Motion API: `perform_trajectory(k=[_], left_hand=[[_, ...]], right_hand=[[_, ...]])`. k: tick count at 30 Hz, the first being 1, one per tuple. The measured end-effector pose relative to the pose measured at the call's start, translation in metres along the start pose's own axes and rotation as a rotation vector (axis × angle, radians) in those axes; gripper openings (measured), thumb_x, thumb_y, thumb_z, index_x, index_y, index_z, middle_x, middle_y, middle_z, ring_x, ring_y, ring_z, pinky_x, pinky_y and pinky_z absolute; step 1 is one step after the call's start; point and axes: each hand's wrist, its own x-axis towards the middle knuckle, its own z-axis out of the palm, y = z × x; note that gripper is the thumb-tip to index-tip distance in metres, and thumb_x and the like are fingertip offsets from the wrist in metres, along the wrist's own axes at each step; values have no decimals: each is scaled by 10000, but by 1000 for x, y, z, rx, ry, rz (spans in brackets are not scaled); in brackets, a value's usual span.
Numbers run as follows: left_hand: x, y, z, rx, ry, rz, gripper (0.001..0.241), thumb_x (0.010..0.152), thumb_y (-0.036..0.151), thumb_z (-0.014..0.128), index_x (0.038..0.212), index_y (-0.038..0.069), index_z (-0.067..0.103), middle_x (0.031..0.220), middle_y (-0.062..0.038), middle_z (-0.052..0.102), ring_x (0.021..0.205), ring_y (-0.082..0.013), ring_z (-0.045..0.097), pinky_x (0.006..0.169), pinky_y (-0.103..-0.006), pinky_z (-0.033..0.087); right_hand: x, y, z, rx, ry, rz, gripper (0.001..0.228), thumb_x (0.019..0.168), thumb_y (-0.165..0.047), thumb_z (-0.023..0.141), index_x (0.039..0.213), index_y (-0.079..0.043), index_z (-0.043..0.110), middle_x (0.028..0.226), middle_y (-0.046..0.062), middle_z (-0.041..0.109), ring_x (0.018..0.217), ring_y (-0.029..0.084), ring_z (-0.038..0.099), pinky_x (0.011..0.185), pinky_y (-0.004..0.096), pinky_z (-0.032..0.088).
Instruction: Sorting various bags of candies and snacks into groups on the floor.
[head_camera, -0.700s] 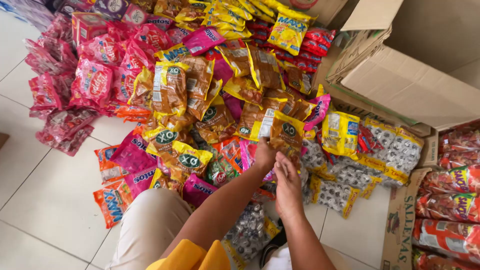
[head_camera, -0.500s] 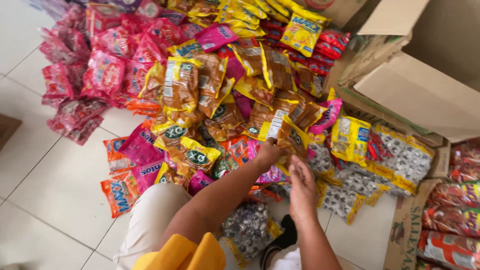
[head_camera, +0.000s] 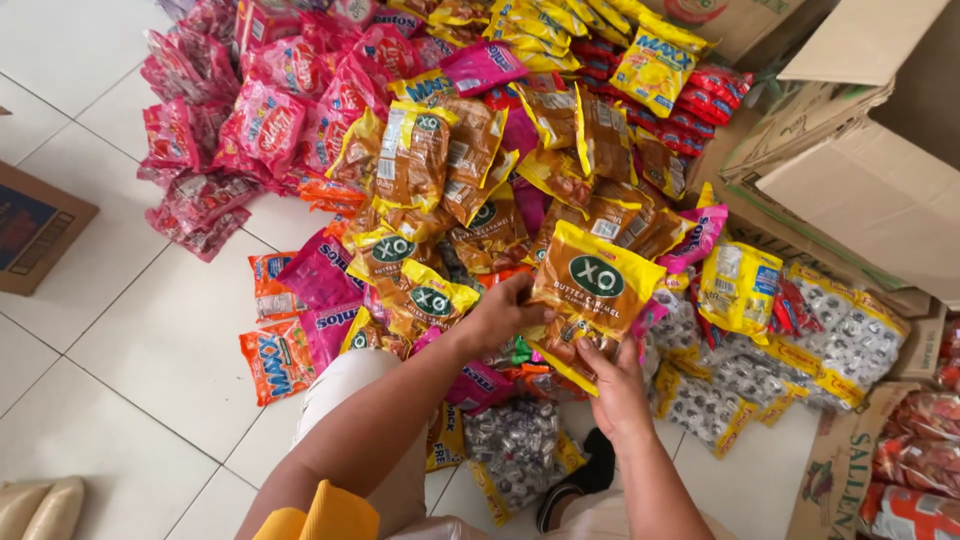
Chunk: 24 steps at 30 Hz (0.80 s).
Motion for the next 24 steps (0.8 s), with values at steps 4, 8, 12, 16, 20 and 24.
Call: perform_trajectory(k=[4,8,12,16,20,24], left_hand=[[-8,13,17,179,29,-126,462,868,183,802,1238,-5,599,1107,-119,740,1031,-219,710,987,-340,556],[-14,25,28,-21,-43,-170,559,871,210,804,1327,15,545,1146,-89,718,1037,-189,691,944,-342,556],[-12,9,30,-97,-40,-68,585,897,216,779,1392,23,534,1168,-75,712,1047,-163,673,932,-342,553],[-7,26,22,-134,-35,-1,581,883,182,793,1382,10,552,1148,-74,714,1036,-165,675,912,-351,557],[0,39,11,-121,42,-19,607,864,235,803,1378,41,544,1145,-60,731,1032,-150,691,926,-328,559],[7,39,-8,136,194,87,652,849,353,827,1342,15,566,1102,-109,739,991,-161,691,875,-332,570]], right_hand=[[-13,-2,-14,0,6,32,563,912,-25,659,1442,-129,499,1276,56,651,1119,226,656,952,426,549],[-23,-1,-21,38,9,68,553,891,-34,656,1410,-170,520,1262,11,656,1130,188,661,954,392,540],[-10,18,-39,9,16,79,479,922,-40,685,1383,-103,568,1220,46,662,1115,209,660,952,392,542],[-7,3,0,65,29,40,478,918,-77,672,1383,-119,572,1257,36,686,1122,194,664,931,379,552],[-1,-10,34,38,94,-6,500,891,-51,676,1367,-145,553,1234,18,680,1110,195,673,911,375,573],[13,0,50,70,96,-110,473,899,-4,699,1339,-110,561,1228,22,694,1092,183,684,932,354,571]])
